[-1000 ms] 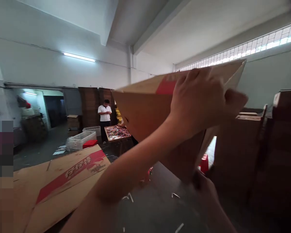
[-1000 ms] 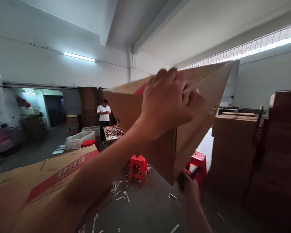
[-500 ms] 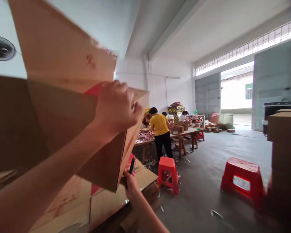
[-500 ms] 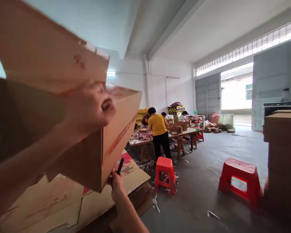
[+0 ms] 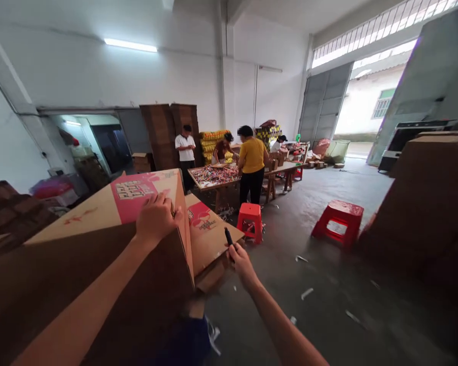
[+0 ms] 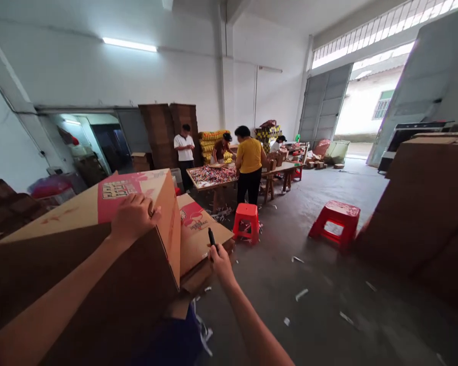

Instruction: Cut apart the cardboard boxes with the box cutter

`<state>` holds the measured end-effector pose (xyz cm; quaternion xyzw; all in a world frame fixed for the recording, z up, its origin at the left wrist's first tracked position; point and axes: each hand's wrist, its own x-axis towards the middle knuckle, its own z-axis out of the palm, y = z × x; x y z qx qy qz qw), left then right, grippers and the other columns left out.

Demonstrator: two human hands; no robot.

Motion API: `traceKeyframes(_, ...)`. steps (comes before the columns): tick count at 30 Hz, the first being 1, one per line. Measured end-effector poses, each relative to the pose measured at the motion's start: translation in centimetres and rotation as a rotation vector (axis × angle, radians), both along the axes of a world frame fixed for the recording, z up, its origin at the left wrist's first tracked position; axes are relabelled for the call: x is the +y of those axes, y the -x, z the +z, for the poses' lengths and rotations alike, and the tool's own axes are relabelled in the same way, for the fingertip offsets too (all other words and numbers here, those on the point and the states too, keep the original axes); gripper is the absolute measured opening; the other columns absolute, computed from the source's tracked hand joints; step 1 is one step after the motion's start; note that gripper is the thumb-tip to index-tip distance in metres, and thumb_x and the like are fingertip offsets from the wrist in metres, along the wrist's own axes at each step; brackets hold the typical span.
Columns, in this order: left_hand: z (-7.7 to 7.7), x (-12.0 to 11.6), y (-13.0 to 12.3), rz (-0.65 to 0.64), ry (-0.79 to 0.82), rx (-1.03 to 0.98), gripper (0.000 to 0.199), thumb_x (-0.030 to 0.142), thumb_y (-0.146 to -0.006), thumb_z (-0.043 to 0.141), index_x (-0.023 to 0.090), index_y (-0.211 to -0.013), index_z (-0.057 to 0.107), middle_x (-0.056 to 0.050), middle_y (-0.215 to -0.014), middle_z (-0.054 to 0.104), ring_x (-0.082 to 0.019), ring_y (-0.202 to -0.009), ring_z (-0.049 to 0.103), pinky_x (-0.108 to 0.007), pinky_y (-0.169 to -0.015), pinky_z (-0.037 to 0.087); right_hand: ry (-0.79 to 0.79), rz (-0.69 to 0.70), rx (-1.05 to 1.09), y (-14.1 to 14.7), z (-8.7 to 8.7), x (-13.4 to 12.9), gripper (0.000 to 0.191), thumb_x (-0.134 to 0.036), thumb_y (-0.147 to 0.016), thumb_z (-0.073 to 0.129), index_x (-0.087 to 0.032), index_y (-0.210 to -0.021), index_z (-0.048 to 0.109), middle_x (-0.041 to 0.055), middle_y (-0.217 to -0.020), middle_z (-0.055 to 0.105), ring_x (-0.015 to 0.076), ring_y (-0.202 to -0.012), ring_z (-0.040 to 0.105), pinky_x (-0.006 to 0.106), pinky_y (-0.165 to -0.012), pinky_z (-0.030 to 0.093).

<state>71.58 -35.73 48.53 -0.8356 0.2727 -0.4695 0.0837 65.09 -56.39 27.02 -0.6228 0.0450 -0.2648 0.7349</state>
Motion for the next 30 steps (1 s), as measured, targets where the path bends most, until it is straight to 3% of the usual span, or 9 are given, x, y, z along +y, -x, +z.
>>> traceKeyframes(3,-0.2,-1.0,-0.9,0.027,0.004,-0.011,0.037,0.041,-0.086,0.040,0.012,-0.087,0.062,-0.015,-0.098,0.059,-0.029,-0.098,0.049,-0.040,-0.085,0.036,-0.010,0.097,-0.070,0.2,0.9,-0.4,0.057,-0.064,-0.075,0.054,-0.012,-0.097,0.059,-0.0027,-0.063,0.048,0.0078,-0.049,0.036,0.021,-0.046,0.027)
traceKeyframes(9,-0.9,-1.8,-1.2,0.041,0.006,-0.013,0.034,0.042,-0.085,0.042,0.014,-0.082,0.061,-0.012,-0.092,0.058,-0.027,-0.094,0.048,-0.038,-0.082,0.035,-0.090,0.003,-0.068,0.3,-0.5,-0.4,0.051,-0.066,-0.081,0.048,-0.017,-0.069,0.049,-0.0074,-0.051,0.031,0.0063,-0.045,0.024,0.022,-0.043,0.018)
traceKeyframes(16,-1.1,-1.5,-1.2,0.056,0.001,0.006,0.034,0.041,-0.084,0.044,0.012,-0.085,0.062,-0.014,-0.096,0.058,-0.028,-0.096,0.048,-0.039,-0.082,0.035,0.053,-0.090,-0.002,0.5,-2.3,0.9,0.052,-0.064,-0.083,0.047,-0.016,-0.063,0.048,-0.0051,-0.052,0.035,0.0077,-0.049,0.030,0.022,-0.048,0.023)
traceKeyframes(20,-0.6,-1.5,-0.8,0.053,0.015,0.010,0.033,0.041,-0.083,0.044,0.013,-0.085,0.061,-0.014,-0.097,0.058,-0.029,-0.097,0.048,-0.039,-0.082,0.036,0.185,-0.150,0.047,1.5,-2.0,2.2,0.052,-0.062,-0.084,0.045,-0.016,-0.061,0.048,-0.0035,-0.054,0.041,0.0093,-0.054,0.036,0.022,-0.052,0.027)
traceKeyframes(22,-0.1,-1.6,-0.5,0.046,0.010,-0.004,0.033,0.040,-0.084,0.043,0.013,-0.087,0.061,-0.014,-0.097,0.058,-0.030,-0.097,0.049,-0.040,-0.083,0.036,0.225,-0.156,0.029,2.4,-1.5,2.9,0.050,-0.060,-0.086,0.044,-0.016,-0.064,0.052,-0.0015,-0.059,0.048,0.0111,-0.059,0.043,0.022,-0.056,0.031)
traceKeyframes(25,0.6,-1.7,-0.3,0.050,0.005,-0.036,0.030,0.039,-0.084,0.041,0.015,-0.086,0.060,-0.013,-0.093,0.057,-0.030,-0.095,0.050,-0.041,-0.083,0.037,0.261,-0.094,-0.006,3.2,-1.2,4.2,0.044,-0.054,-0.090,0.039,-0.016,-0.082,0.060,0.0023,-0.075,0.061,0.0145,-0.070,0.054,0.022,-0.063,0.037)
traceKeyframes(30,1.1,-0.4,-0.3,0.023,0.023,-0.051,0.026,0.036,-0.085,0.041,0.016,-0.082,0.058,-0.012,-0.092,0.058,-0.029,-0.092,0.051,-0.041,-0.081,0.039,0.347,-0.118,0.060,2.4,-2.1,6.3,0.037,-0.048,-0.090,0.035,-0.018,-0.094,0.056,0.0065,-0.078,0.067,0.0187,-0.069,0.061,0.025,-0.061,0.040)
